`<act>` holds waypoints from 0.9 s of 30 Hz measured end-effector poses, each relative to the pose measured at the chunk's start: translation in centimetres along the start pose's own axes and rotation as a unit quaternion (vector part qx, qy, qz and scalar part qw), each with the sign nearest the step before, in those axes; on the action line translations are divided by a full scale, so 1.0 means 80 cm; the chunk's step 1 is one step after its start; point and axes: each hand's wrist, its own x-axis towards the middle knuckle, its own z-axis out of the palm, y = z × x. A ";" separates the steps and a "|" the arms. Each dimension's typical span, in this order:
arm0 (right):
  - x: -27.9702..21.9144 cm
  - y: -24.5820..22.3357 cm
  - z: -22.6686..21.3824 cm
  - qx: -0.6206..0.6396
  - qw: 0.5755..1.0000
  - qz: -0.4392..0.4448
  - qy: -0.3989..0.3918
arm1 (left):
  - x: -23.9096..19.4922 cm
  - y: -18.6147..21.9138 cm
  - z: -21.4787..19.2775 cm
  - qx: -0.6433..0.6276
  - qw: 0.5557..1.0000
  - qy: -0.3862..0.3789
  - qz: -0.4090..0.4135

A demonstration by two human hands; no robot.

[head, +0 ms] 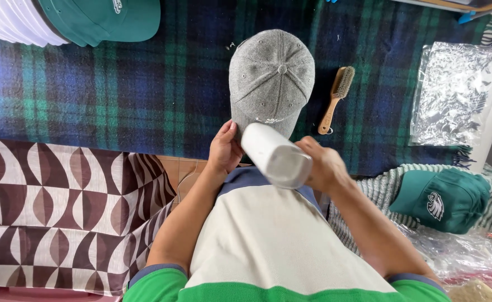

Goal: The person uses a hair dryer to blow air onto a gray baseball cap placed on a plaid surface. They hold the cap with one hand and direct the hair dryer with the other, moving it around the cap's surface. A brush is visible nearby but not used during the clip.

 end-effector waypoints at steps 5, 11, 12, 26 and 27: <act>-0.054 0.082 -0.023 -0.008 0.995 0.082 0.059 | -0.022 0.011 0.017 0.018 0.999 -0.041 -0.019; -0.071 0.091 -0.047 0.047 0.976 0.167 0.129 | -0.019 0.014 0.016 0.025 0.998 -0.043 -0.026; -0.066 0.090 -0.046 0.047 0.977 0.166 0.129 | -0.022 0.015 0.018 0.025 0.998 -0.043 -0.025; 0.085 -0.118 -0.002 -0.091 0.991 0.097 0.011 | -0.049 0.042 0.031 -0.051 0.993 -0.011 -0.110; 0.105 -0.121 0.005 -0.093 0.991 0.097 0.014 | -0.050 0.044 0.031 -0.049 0.993 -0.014 -0.109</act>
